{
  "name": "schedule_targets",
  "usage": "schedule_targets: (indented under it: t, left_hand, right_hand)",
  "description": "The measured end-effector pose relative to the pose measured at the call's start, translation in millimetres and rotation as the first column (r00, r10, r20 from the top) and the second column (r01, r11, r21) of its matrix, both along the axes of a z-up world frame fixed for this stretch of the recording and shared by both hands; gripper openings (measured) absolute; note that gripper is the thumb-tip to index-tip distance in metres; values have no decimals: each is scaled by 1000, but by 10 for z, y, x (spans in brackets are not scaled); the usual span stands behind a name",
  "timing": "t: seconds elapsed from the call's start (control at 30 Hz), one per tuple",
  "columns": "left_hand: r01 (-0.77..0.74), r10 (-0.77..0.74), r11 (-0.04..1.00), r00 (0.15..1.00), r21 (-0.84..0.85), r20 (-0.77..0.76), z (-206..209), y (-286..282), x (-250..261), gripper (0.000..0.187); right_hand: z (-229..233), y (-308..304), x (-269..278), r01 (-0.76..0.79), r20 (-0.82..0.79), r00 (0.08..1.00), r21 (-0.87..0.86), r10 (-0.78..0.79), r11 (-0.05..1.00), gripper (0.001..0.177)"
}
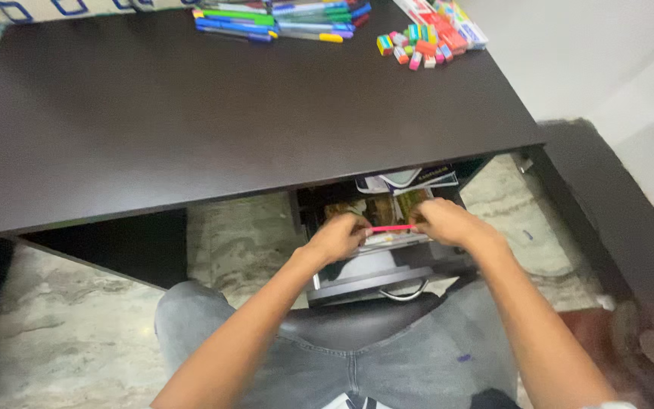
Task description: The person sits on the floor and removes books, notebooks, and stationery from a drawer, placing them on a desk. They then arrange the items into neat stacks and piles.
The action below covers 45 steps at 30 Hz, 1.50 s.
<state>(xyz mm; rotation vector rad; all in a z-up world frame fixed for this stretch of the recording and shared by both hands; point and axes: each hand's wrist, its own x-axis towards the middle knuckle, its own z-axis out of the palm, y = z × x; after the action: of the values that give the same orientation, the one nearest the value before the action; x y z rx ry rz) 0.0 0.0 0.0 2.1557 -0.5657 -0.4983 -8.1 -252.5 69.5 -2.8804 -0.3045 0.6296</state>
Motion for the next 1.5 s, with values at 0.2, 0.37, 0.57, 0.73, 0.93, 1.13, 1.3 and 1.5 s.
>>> schedule_targets:
  t: [0.2,0.37,0.57,0.73,0.93,1.13,1.3,1.5]
  left_hand:
    - [-35,36,999,997,-13,73,900,209,-151,24]
    - [-116,125,991,981,-66,147,1472,433,-326,26]
    - [-289,381,877,906,-385,187,1827,810,-329,21]
    - [-490,614,785,702,-380,362,1918,1062,-46,17]
    - [-697,805,592,539,-405,249,1949,1346,596,22]
    - [-778,883,456,456,-432,111,1902,1470,1265,26]
    - [-840,959,281,262,-465,107,1882,1613,1753,24]
    - [-898,974,224,197,-379,110,1831,1751,2183,25]
  right_hand:
    - [563,-3,-133,12,68,997,304,-34,953,23]
    - [1122,75,-258,86,82,989,367,-124,926,26]
    - [1409,180,-90,43,156,973,595,-168,803,27]
    - [1175,590,451,-116,412,879,673,-241,731,25]
    - [966,1253,1157,-52,286,845,885,-452,463,23]
    - [991,1744,1703,64,330,687,860,-648,506,24]
    - [996,2060,2017,-38,501,604,796,-620,605,18]
    - [1039,2314,2357,-297,790,434,579,-433,759,15]
